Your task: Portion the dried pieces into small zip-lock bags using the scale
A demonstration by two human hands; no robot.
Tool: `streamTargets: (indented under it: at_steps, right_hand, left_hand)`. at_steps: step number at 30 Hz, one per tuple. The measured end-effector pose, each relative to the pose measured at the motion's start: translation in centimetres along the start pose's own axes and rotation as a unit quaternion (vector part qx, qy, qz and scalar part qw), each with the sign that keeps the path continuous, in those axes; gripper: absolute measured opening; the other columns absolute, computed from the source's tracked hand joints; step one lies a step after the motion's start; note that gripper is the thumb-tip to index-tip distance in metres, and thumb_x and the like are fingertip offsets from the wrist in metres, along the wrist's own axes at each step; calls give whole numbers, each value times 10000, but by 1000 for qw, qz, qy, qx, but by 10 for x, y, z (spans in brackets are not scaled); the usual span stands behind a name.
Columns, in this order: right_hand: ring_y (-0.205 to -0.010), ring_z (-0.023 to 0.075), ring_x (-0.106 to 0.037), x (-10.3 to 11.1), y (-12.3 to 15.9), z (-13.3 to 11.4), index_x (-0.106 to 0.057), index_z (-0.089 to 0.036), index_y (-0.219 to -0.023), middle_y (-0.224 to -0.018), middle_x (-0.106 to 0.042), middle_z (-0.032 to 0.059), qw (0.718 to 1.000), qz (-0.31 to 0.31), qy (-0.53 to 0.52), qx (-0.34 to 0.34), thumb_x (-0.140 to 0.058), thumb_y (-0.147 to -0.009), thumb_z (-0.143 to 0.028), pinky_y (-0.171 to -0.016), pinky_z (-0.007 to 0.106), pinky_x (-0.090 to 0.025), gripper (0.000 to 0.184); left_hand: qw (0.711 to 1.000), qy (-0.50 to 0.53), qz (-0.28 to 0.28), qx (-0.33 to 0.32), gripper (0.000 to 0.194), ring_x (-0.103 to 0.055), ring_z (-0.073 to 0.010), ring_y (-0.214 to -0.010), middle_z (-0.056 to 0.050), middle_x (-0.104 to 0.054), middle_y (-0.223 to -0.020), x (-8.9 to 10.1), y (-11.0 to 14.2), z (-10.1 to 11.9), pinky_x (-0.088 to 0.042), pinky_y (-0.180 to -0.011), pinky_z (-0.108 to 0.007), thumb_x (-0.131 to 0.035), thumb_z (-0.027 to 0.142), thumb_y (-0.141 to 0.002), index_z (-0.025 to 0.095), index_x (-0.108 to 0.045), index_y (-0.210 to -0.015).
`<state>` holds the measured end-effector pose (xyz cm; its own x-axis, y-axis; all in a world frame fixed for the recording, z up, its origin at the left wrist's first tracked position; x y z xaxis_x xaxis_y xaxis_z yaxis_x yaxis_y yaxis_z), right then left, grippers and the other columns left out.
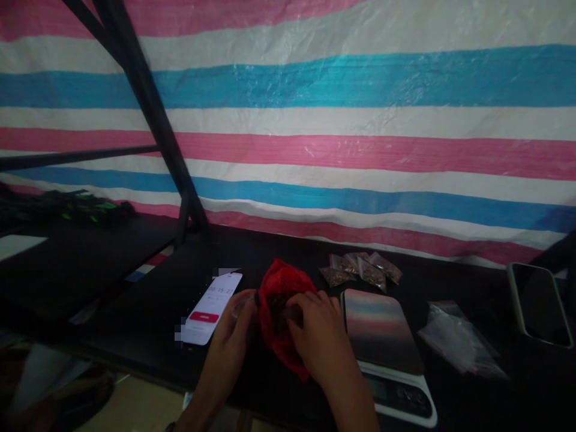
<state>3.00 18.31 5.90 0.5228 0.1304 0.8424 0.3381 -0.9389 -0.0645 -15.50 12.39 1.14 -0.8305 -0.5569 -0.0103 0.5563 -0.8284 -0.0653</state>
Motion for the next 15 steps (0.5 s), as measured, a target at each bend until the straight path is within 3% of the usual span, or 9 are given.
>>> streamTargets:
  at_steps: [3, 8, 11, 15]
  right_hand:
    - [-1131, 317, -703, -7, 2, -11, -814, -275, -1039, -1130, -832, 59, 1000, -23, -19, 12, -709, -878, -105, -984, 462, -427, 257]
    - [-1013, 283, -765, -13, 1, -9, -816, -253, -1046, -1049, -850, 62, 994, -31, -108, -8, -678, -911, -181, -914, 421, -489, 206]
    - [-884, 249, -791, -15, 0, 6, -799, -239, -1049, -946, -844, 50, 972, -29, -229, -44, -654, -944, -293, -774, 352, -542, 187]
    - [-892, 256, -791, -7, -2, 19, -772, -221, -1057, -947, -831, 58, 943, 7, -328, -60, -673, -918, -427, -791, 358, -575, 268]
  left_hand:
    - [995, 43, -49, 77, 655, -720, -259, -1018, -91, -751, -1123, -15, 4, -14, -591, -891, -377, -705, 757, -819, 205, -711, -1172]
    - [990, 72, -11, 119, 736, -704, -242, -937, -66, -718, -1037, -11, 3, -22, -589, -829, -368, -694, 782, -784, 198, -663, -1231]
    - [996, 42, 7, 78, 673, -695, -229, -945, -69, -704, -1078, -5, -1, -16, -579, -847, -363, -671, 726, -841, 207, -633, -1268]
    - [999, -29, 4, -44, 499, -691, -219, -1004, -68, -696, -1129, -7, -1, 8, -565, -902, -353, -673, 571, -906, 221, -616, -1257]
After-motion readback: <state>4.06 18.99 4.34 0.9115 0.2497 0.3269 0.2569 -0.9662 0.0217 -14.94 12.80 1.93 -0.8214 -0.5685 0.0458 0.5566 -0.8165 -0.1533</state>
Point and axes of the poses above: each hand's wrist, its own y-axis away from the middle knuckle, its own x-axis out of the back of the hand, z = x × y, the point moved 10 cm from there along -y, towards the middle knuckle
